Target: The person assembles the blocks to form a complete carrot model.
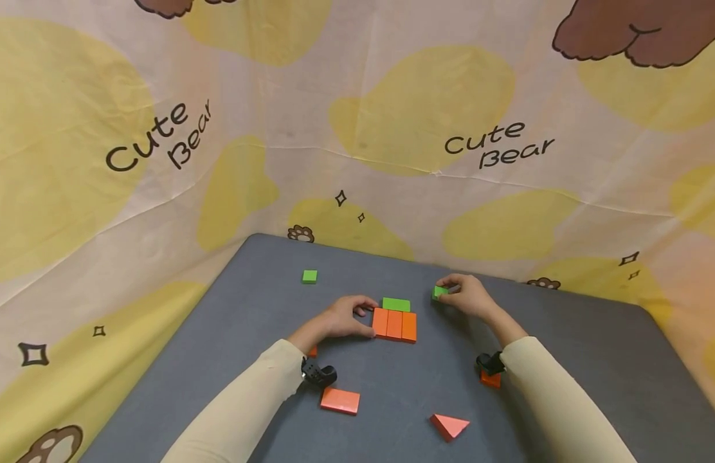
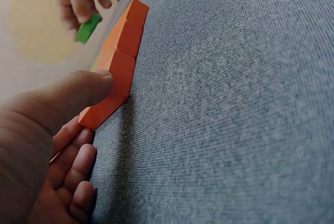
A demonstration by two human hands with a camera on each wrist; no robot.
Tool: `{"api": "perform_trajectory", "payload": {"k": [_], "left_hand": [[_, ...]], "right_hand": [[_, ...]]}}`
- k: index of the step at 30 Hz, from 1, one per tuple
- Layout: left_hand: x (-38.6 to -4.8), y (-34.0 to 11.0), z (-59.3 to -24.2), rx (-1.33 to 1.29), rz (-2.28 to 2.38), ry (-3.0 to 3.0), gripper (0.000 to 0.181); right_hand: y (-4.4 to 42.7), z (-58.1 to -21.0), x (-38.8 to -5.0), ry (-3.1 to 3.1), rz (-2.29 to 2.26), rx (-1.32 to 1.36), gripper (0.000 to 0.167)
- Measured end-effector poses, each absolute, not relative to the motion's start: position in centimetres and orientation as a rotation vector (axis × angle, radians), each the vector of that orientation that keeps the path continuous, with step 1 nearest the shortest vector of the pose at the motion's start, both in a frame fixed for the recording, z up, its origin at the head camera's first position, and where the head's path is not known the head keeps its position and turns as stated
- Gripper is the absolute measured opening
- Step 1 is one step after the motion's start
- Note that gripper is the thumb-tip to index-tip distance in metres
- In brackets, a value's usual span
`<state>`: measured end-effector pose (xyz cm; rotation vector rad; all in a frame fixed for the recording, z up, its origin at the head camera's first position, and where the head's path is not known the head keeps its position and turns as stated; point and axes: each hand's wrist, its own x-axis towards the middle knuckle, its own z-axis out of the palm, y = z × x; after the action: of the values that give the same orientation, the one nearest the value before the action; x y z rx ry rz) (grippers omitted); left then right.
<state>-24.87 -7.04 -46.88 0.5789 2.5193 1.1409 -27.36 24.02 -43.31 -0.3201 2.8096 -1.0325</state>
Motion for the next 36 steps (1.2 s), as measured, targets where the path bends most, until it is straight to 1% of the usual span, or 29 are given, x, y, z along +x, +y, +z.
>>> {"api": "perform_trajectory", "payload": {"k": [6,11,21,36], "left_hand": [[-24.8,-7.1,-46.8,0.566,1.138,2.519,0.056],[-24.7,-7.0,-46.6,0.553,1.139,2.524,0.056],[-24.7,-7.0,-46.6,0.559,1.131,2.531,0.056],[-24.6,-7.0,-46.6,0.548,1.164,2.514,0.057]], "right_hand": [[21.6,-44.0,-28.2,2.797,-1.039,-0.376,0.030],[20.7,-44.7,-28.6,2.782,-1.037,-0.394,0.028],[19.9,-45.4,-28.6,2.761,-1.040,-0.430,0.028],[19.3,-45.1,-28.5,2.795,-0.962,-0.433,0.027]]}}
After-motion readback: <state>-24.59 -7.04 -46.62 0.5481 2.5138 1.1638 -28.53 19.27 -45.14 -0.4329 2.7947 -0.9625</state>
